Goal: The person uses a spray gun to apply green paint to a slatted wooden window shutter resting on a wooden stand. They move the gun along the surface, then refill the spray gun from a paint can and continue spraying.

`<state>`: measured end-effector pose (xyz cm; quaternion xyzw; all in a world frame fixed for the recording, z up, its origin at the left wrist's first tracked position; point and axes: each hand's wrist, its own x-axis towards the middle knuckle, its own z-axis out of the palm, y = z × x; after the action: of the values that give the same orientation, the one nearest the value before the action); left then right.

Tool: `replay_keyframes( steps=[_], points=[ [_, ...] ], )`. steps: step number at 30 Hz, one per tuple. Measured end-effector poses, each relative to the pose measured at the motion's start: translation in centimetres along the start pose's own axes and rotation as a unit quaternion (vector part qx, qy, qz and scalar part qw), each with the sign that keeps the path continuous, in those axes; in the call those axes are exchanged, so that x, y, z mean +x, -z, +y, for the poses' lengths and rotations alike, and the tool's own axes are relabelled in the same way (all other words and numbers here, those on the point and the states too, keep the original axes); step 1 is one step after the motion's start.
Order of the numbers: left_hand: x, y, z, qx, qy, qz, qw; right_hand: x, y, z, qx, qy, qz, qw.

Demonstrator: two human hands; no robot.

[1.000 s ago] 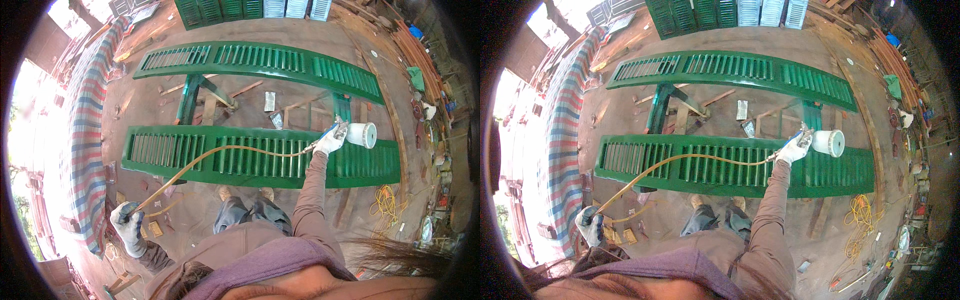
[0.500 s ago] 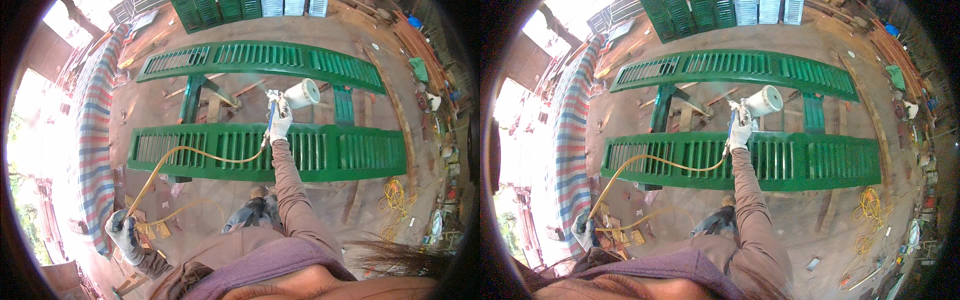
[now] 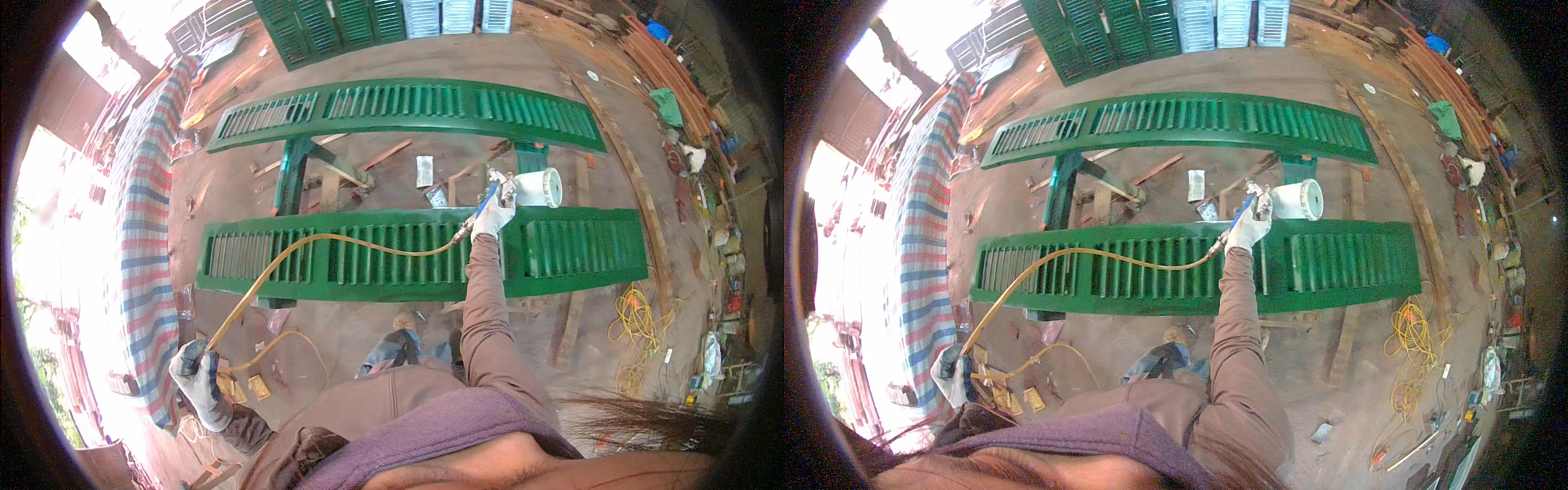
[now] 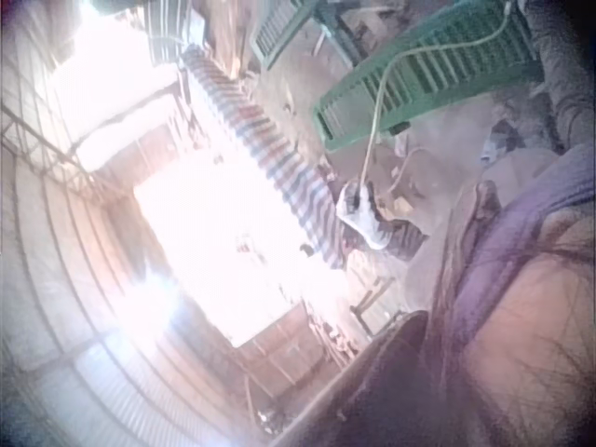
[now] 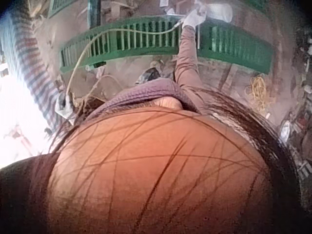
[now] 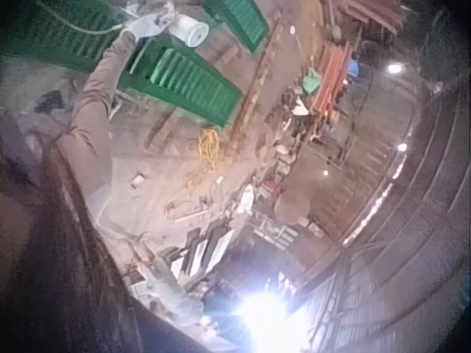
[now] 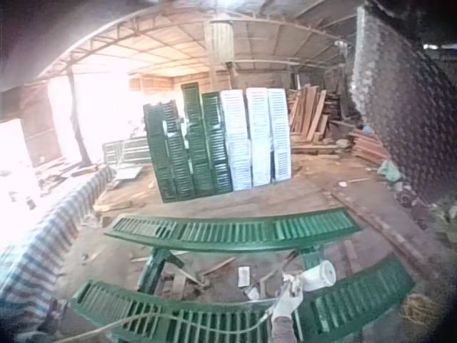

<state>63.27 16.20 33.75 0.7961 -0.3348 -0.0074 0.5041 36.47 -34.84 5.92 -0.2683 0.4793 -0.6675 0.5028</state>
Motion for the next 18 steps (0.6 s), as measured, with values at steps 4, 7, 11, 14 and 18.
replay_keyframes(
  steps=[4,7,11,14,18],
  points=[
    [-1.3,-5.2,3.8,-0.03,-0.01,0.023,0.999,4.9,4.6,-3.4,-0.034,0.081,0.05,0.995],
    [-2.5,-8.4,5.7,-0.053,-0.009,0.004,0.999,9.1,8.0,-5.1,-0.004,0.065,0.085,0.994],
    [-4.9,-13.5,10.4,-0.092,0.01,-0.006,0.996,14.1,12.8,-7.5,-0.047,0.062,0.099,0.992],
    [-6.2,-16.5,13.1,-0.082,0.002,-0.042,0.996,17.5,15.4,-10.2,-0.077,0.069,0.136,0.985],
    [-7.3,-20.2,17.2,-0.056,0.009,-0.089,0.994,24.2,21.2,-9.5,-0.105,0.157,0.167,0.968]
  ],
)
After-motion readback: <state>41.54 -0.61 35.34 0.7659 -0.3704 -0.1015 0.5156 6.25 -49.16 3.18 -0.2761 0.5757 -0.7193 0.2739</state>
